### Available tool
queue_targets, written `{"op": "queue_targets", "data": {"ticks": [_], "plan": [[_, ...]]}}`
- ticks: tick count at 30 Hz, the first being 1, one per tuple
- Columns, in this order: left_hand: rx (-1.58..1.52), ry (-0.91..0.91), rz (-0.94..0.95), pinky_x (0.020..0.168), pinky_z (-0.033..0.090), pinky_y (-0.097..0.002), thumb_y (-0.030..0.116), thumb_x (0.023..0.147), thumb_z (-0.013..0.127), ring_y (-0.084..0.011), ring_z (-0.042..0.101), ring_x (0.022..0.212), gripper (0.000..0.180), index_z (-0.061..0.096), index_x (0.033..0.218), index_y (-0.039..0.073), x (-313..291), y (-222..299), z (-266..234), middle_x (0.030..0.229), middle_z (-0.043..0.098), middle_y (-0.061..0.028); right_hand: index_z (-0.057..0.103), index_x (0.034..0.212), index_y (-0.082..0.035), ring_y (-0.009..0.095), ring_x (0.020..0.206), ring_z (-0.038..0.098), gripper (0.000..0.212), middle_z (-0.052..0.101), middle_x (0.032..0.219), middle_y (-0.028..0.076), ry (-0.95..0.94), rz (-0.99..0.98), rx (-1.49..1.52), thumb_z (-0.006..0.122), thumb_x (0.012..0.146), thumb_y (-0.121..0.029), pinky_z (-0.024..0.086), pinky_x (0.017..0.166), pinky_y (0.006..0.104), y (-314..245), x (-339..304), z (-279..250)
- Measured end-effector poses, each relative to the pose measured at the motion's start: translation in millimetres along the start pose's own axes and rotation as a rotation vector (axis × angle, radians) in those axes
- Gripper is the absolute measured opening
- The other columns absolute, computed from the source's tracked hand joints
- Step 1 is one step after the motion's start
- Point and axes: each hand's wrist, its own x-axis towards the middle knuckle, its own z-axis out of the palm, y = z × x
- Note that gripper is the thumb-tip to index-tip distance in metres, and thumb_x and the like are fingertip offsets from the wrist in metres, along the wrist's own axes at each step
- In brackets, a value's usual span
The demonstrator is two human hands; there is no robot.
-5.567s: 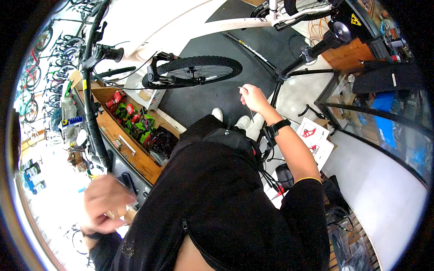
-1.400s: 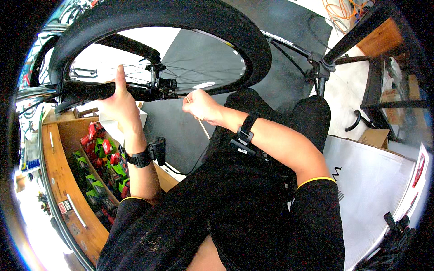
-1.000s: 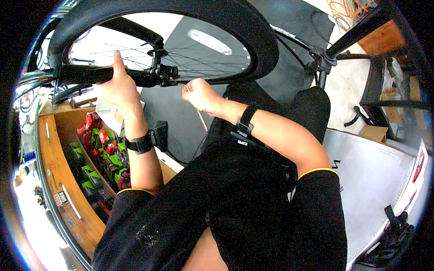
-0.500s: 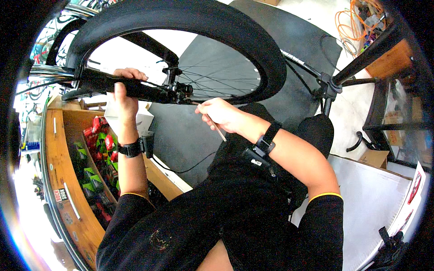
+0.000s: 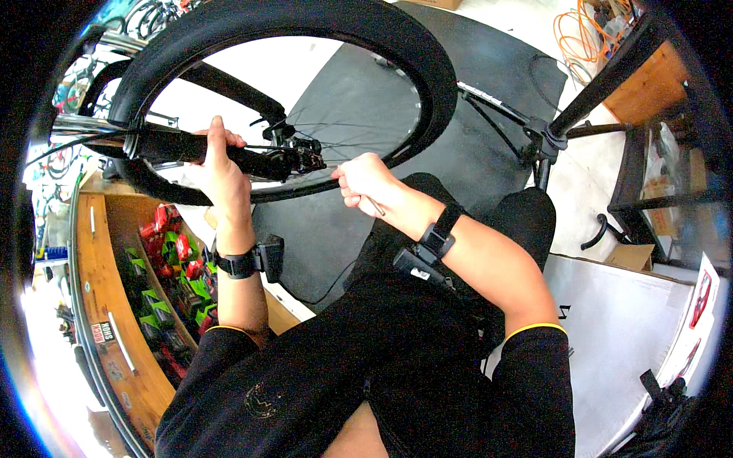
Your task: The person assembles a bicycle by using an allen key to tighten the front wheel hub, picking up cutters from a workbench, and trimming a zip tie on the brake assembly.
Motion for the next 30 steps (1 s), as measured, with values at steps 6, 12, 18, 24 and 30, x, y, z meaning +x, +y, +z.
{"op": "queue_targets", "data": {"ticks": [6,12,18,24,30], "plan": [[-0.019,0.046,0.012,0.054,0.044,-0.0257,0.005,0.087,0.066,-0.0129,0.055,0.05,0.015,0.056,0.077,0.002,0,-1,1,0.06,0.058,-0.0059,0.049,0.101,0.011,0.006,0.046,0.03,0.015,0.037,0.061,-0.002,0.007,-0.005,-0.121,0.045,0.091,0.0,0.025,0.04,0.0242,-5,1,2],[0.054,0.087,0.027,0.053,0.046,-0.0272,0.006,0.086,0.066,-0.0132,0.053,0.05,0.016,0.055,0.074,0.004,0,1,5,0.061,0.055,-0.0032,0.05,0.1,0.008,0.005,0.046,0.03,0.014,0.038,0.062,-0.003,0.071,-0.078,-0.232,0.045,0.092,-0.003,0.025,0.039,0.0242,1,-2,12],[0.019,0.11,0.026,0.057,0.044,-0.0255,0.004,0.086,0.067,-0.0122,0.054,0.05,0.015,0.058,0.074,0.003,4,-1,6,0.058,0.058,-0.0038,0.053,0.099,0.007,0.005,0.047,0.032,0.015,0.04,0.063,-0.003,0.053,-0.12,-0.198,0.046,0.095,-0.006,0.024,0.039,0.023,13,7,6],[0.039,0.135,0.055,0.06,0.042,-0.0261,0.006,0.085,0.067,-0.0118,0.054,0.05,0.015,0.061,0.072,0.001,5,-2,11,0.056,0.059,-0.0045,0.055,0.1,0.004,0.004,0.045,0.032,0.019,0.04,0.059,-0.004,0.183,-0.283,-0.363,0.043,0.097,-0.011,0.026,0.039,0.023,33,15,7],[0.097,0.124,0.065,0.06,0.041,-0.0262,0.007,0.085,0.067,-0.0109,0.053,0.053,0.018,0.061,0.069,0.001,1,3,10,0.057,0.058,-0.0039,0.054,0.094,-0.001,0.005,0.045,0.035,0.019,0.042,0.057,-0.003,0.281,-0.499,-0.444,0.043,0.099,-0.015,0.03,0.041,0.0242,63,33,7]]}}
